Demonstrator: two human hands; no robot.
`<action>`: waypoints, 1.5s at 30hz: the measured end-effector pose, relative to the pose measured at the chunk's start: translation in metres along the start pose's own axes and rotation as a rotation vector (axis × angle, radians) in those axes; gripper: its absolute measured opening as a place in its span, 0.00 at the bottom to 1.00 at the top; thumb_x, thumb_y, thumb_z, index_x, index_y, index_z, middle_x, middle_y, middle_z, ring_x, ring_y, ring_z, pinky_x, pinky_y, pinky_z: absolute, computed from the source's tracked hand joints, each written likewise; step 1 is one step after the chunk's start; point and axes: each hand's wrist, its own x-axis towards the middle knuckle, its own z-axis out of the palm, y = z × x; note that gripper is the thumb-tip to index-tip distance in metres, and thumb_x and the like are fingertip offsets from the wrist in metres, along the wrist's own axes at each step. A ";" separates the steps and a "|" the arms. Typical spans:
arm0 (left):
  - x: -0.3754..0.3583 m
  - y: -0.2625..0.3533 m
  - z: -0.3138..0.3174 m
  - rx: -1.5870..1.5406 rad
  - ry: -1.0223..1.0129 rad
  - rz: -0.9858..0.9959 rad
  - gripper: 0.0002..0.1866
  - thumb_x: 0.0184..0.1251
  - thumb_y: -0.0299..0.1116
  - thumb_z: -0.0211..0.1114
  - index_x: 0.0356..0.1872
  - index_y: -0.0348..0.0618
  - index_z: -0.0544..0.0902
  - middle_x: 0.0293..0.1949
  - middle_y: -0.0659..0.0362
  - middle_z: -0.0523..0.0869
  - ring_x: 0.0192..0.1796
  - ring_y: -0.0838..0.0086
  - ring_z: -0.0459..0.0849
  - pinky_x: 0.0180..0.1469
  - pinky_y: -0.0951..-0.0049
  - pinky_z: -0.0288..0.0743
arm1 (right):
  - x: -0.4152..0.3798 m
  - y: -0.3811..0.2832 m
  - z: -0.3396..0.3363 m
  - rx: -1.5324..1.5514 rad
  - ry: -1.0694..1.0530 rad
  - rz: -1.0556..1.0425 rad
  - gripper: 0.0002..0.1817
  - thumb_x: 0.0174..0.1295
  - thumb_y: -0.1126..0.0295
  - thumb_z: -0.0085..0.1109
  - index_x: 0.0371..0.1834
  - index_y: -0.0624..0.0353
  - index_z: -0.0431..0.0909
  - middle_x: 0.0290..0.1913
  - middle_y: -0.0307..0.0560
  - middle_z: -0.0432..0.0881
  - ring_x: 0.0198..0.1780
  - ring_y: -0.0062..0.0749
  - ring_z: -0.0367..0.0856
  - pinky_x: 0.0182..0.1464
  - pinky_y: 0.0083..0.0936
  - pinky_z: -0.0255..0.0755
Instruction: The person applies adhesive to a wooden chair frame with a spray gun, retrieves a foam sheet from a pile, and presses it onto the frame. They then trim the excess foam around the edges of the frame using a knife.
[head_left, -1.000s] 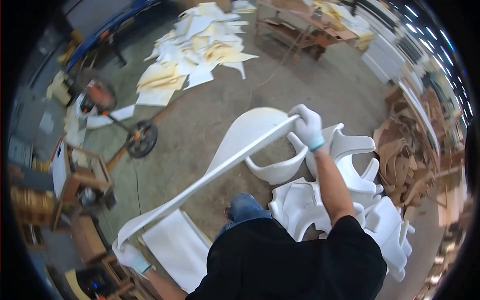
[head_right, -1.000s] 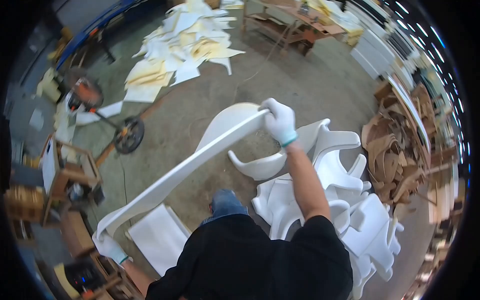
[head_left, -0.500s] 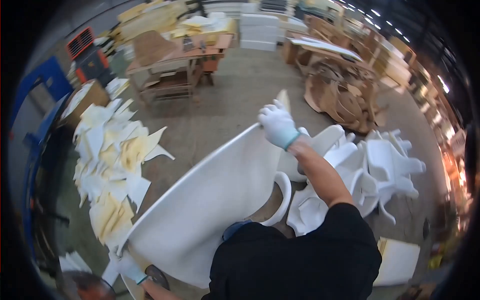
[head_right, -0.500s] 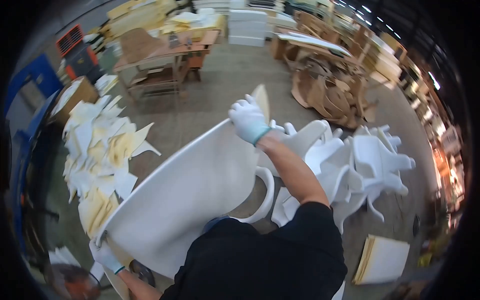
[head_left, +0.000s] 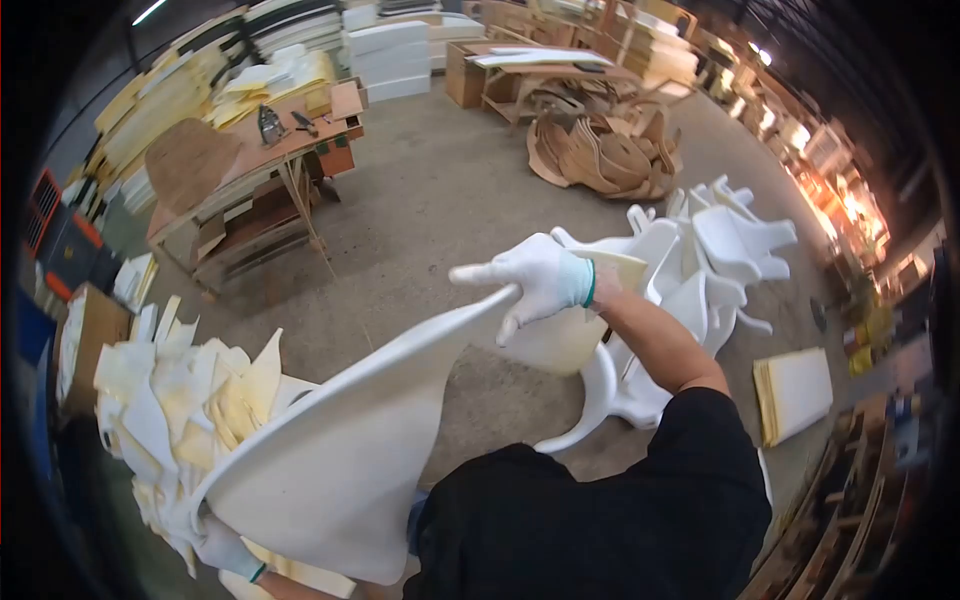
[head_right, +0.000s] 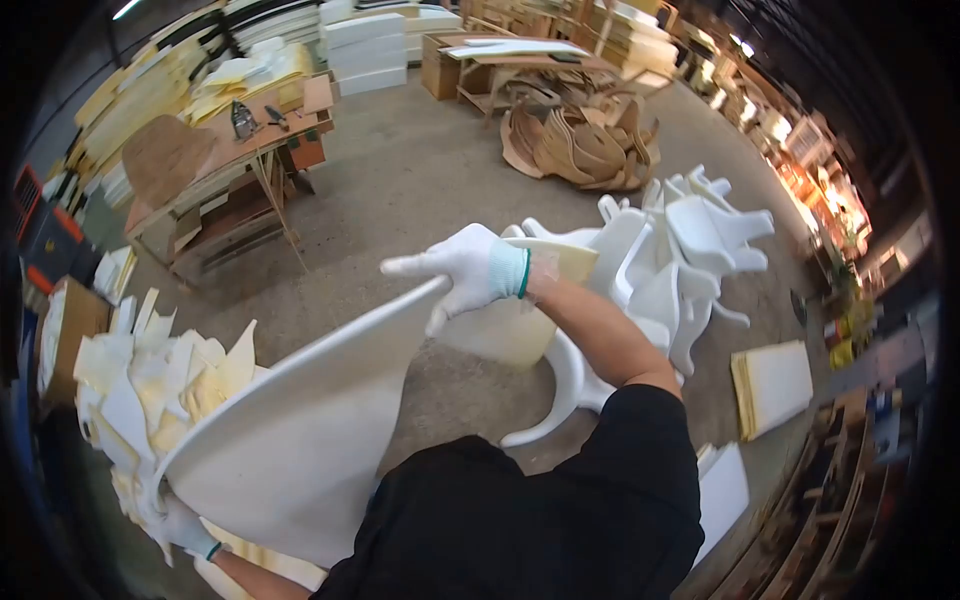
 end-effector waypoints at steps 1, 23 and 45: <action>0.021 -0.037 0.013 -0.020 -0.022 0.013 0.18 0.64 0.26 0.70 0.55 0.32 0.84 0.50 0.57 0.89 0.48 0.72 0.86 0.56 0.72 0.78 | 0.015 -0.007 0.012 -0.077 -0.022 -0.040 0.15 0.56 0.64 0.67 0.48 0.45 0.86 0.33 0.44 0.85 0.34 0.41 0.85 0.38 0.34 0.77; 0.371 -0.220 0.214 -0.011 -0.931 -0.052 0.17 0.56 0.23 0.73 0.46 0.33 0.81 0.40 0.54 0.82 0.43 0.66 0.82 0.48 0.67 0.78 | 0.378 -0.019 0.080 -0.108 0.432 0.098 0.14 0.55 0.77 0.61 0.43 0.50 0.88 0.40 0.49 0.87 0.41 0.44 0.87 0.46 0.32 0.80; 0.355 -0.350 0.377 -0.346 -1.875 -0.303 0.46 0.53 0.28 0.74 0.76 0.39 0.62 0.73 0.46 0.69 0.73 0.59 0.70 0.72 0.64 0.66 | 0.649 -0.014 0.073 0.330 0.627 0.378 0.24 0.54 0.70 0.49 0.53 0.72 0.80 0.48 0.50 0.84 0.48 0.31 0.82 0.52 0.24 0.74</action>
